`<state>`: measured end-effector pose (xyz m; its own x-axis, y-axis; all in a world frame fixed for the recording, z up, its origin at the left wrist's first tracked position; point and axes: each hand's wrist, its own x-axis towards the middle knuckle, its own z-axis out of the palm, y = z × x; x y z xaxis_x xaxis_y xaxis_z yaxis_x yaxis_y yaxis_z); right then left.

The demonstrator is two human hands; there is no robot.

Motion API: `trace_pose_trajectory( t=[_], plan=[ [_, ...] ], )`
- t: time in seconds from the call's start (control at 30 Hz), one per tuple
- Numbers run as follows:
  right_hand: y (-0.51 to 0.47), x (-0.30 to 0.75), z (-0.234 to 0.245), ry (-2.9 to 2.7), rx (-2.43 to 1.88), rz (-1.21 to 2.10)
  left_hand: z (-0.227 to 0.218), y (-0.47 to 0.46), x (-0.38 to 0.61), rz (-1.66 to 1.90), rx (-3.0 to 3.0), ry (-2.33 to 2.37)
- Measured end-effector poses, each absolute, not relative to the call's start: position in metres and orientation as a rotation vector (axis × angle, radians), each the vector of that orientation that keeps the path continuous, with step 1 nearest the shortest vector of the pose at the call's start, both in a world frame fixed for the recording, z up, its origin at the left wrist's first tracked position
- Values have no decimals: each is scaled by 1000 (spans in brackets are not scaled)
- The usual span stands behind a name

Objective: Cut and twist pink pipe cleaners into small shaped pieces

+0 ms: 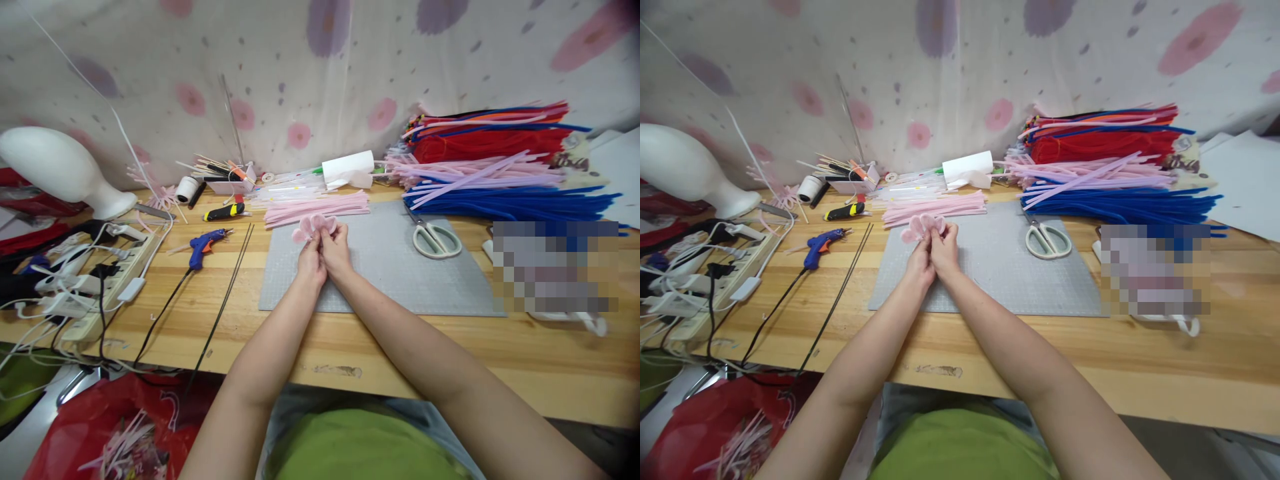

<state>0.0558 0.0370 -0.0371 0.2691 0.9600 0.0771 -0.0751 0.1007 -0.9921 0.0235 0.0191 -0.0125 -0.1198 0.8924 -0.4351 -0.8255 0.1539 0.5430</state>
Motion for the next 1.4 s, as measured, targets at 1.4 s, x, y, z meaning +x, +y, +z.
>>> trace_pose_trajectory(
  t=[1.4],
  plan=[
    [48, 97, -18, -1216, -1197, 926, -14, 17, 13, 1292, 840, 1119]
  ],
)
